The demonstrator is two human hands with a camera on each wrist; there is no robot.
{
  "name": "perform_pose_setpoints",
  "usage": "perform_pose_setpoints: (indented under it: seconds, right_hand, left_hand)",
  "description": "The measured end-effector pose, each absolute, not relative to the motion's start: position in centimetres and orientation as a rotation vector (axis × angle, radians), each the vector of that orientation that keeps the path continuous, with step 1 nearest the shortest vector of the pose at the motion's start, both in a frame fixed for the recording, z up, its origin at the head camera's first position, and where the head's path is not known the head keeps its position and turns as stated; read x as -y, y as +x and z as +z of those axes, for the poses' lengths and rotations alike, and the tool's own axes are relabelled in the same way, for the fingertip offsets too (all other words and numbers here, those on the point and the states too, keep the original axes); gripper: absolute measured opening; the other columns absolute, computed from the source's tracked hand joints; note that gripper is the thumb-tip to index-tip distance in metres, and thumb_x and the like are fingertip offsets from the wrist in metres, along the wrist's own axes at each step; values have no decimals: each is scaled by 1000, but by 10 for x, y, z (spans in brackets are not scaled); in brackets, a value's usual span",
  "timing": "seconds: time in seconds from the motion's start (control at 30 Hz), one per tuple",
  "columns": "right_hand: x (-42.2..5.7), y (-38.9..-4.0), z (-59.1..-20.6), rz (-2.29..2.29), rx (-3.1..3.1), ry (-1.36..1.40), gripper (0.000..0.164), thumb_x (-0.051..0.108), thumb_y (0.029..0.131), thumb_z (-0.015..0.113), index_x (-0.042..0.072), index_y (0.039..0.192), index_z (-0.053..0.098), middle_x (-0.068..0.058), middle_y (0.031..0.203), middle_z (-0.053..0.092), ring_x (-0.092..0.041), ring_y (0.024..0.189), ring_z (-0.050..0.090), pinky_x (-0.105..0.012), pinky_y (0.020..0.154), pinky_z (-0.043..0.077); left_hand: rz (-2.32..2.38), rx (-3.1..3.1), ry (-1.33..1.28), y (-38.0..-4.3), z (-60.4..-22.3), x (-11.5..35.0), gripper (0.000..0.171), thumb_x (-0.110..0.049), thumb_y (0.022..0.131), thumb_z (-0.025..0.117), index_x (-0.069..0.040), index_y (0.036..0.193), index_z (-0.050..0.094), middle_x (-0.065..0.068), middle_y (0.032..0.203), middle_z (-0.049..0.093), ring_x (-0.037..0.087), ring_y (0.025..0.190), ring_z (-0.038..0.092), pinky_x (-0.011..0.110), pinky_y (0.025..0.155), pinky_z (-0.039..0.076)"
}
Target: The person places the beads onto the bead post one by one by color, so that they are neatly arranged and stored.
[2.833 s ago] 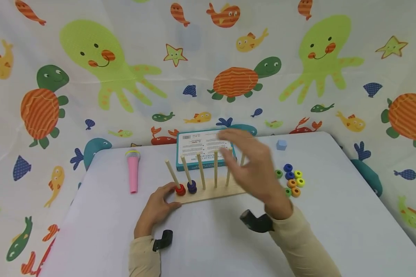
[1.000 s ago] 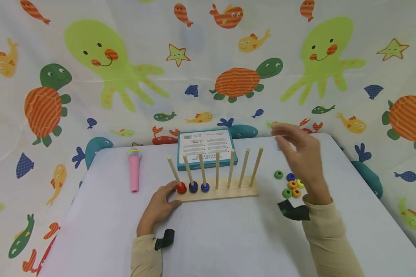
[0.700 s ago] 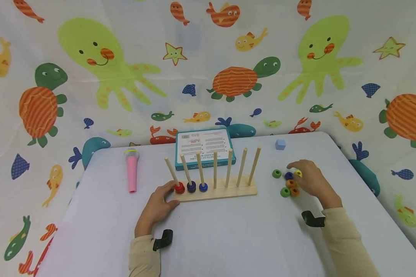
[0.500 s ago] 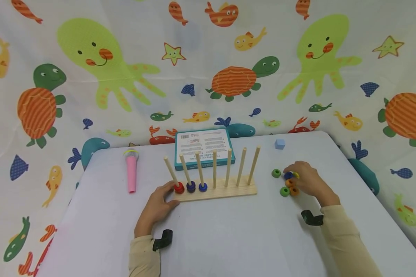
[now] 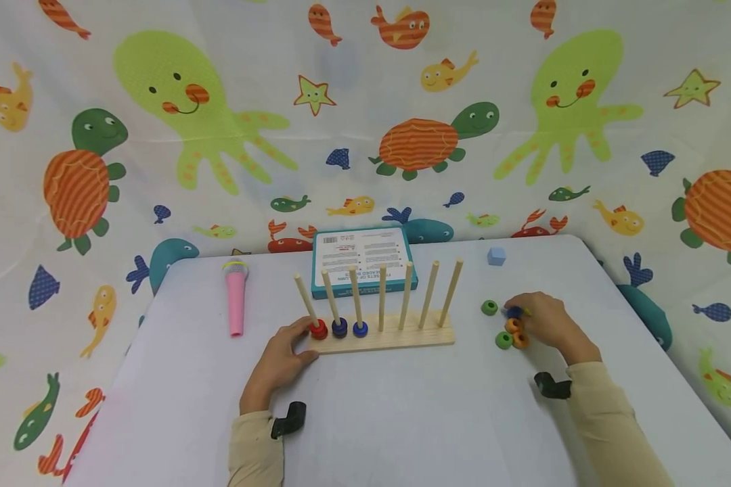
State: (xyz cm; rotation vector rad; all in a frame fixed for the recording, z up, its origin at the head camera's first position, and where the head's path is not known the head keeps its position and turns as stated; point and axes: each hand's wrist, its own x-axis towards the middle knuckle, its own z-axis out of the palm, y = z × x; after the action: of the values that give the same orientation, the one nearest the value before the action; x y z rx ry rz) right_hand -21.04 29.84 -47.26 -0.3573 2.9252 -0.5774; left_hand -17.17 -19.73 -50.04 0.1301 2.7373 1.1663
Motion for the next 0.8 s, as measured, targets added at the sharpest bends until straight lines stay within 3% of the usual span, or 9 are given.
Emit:
perform_pose_setpoints:
  seconds: [0.27, 0.33, 0.4, 0.5, 0.57, 0.7, 0.8]
  right_hand:
    - [-290, -211, -469, -595, -2989, -318, 31, -1, 90, 71, -7, 121, 68, -28, 119, 68, -49, 112, 60, -68, 95, 45]
    - [-275, -204, -449, -760, -3110, -379, 32, -3, 90, 71, -9, 121, 66, -28, 117, 67, -46, 108, 62, -64, 95, 49]
    - [-252, -196, -417, -987, -3237, -496, 32, -5, 89, 72, -7, 121, 66, -24, 117, 67, -41, 105, 63, -50, 96, 53]
    - [-205, -185, -363, -1292, -3306, -795, 35, -8, 86, 74, -3, 120, 69, -17, 119, 69, -31, 109, 65, -32, 100, 51]
    - [-171, -180, -337, -1396, -3220, -1000, 35, -7, 87, 75, -1, 121, 70, -13, 122, 70, -28, 113, 64, -27, 103, 48]
    - [-106, -182, -316, -1298, -3010, -1268, 33, -2, 90, 74, -2, 123, 68, -14, 123, 70, -27, 116, 65, -40, 102, 52]
    - [-75, -191, -320, -1117, -2987, -1301, 31, 1, 92, 73, -2, 122, 69, -13, 122, 71, -26, 115, 66, -40, 99, 54]
  left_hand:
    - [1168, -2732, 124, -172, -502, 196, 68, -5, 88, 76, -5, 151, 50, 16, 152, 51, 40, 144, 39, 60, 118, 29]
    - [1163, -2726, 126, -173, -502, 195, 68, -5, 88, 76, -6, 151, 49, 16, 153, 50, 40, 144, 38, 60, 118, 29]
    - [1156, -2726, 121, -173, -502, 195, 68, -5, 89, 76, -6, 151, 49, 16, 153, 50, 40, 145, 38, 60, 118, 29]
    - [1153, -2727, 110, -173, -501, 196, 69, -5, 89, 76, -5, 152, 48, 16, 153, 50, 40, 145, 38, 60, 118, 29]
    - [1164, -2726, 100, -172, -501, 196, 69, -5, 88, 76, -5, 152, 48, 16, 153, 50, 40, 145, 38, 60, 118, 28]
    - [1200, -2707, 94, -172, -504, 195, 68, -4, 88, 76, -6, 151, 50, 16, 153, 50, 40, 145, 38, 60, 118, 28]
    - [1218, -2701, 119, -173, -506, 193, 67, -5, 88, 76, -6, 150, 51, 16, 152, 51, 39, 145, 38, 60, 118, 29]
